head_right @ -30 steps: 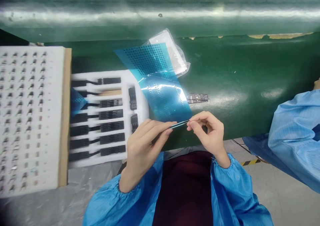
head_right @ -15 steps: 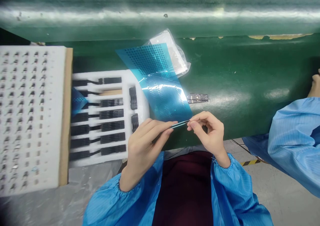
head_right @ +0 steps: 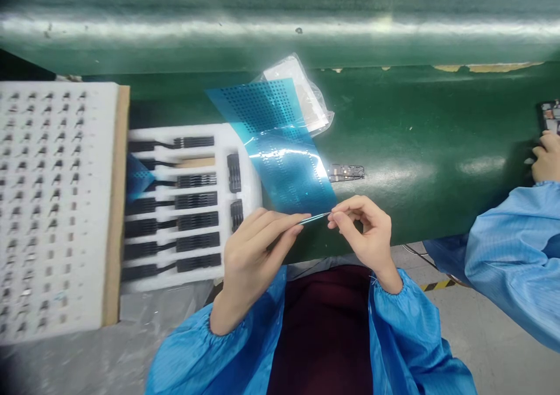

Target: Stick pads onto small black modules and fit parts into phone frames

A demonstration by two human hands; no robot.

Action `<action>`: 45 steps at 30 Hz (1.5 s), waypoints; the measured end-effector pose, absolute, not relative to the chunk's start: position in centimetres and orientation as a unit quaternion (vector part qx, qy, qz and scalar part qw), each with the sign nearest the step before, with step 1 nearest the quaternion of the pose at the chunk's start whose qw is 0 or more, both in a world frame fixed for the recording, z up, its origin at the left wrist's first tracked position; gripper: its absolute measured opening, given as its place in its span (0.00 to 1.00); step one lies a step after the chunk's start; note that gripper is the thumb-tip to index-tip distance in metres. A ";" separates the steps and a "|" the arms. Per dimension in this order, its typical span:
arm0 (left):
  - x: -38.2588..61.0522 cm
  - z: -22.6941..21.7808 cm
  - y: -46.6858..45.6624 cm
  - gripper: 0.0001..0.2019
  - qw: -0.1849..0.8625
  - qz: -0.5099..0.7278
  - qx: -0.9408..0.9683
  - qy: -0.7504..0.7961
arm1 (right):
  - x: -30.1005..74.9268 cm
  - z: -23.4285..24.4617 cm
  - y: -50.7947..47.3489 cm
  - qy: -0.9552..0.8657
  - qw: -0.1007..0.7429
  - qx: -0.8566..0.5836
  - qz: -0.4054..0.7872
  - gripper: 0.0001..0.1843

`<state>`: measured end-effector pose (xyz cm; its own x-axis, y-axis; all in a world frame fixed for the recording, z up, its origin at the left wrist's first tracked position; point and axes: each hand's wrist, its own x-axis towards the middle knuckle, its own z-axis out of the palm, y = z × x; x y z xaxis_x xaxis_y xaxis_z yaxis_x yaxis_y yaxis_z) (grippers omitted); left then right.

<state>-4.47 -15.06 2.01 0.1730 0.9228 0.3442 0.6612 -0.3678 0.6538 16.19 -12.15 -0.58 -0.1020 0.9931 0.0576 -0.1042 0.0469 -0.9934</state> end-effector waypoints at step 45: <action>2.6 5.0 -15.7 0.10 0.607 0.554 0.244 0.515 | 14.7 0.7 -17.0 -0.440 0.622 -0.455 0.461 0.06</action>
<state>2.56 -15.70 5.04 -0.1445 0.9239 -0.3542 -0.4216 0.2664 0.8668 14.72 -16.97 0.72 0.1877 0.9738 0.1284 -0.1731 0.1614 -0.9716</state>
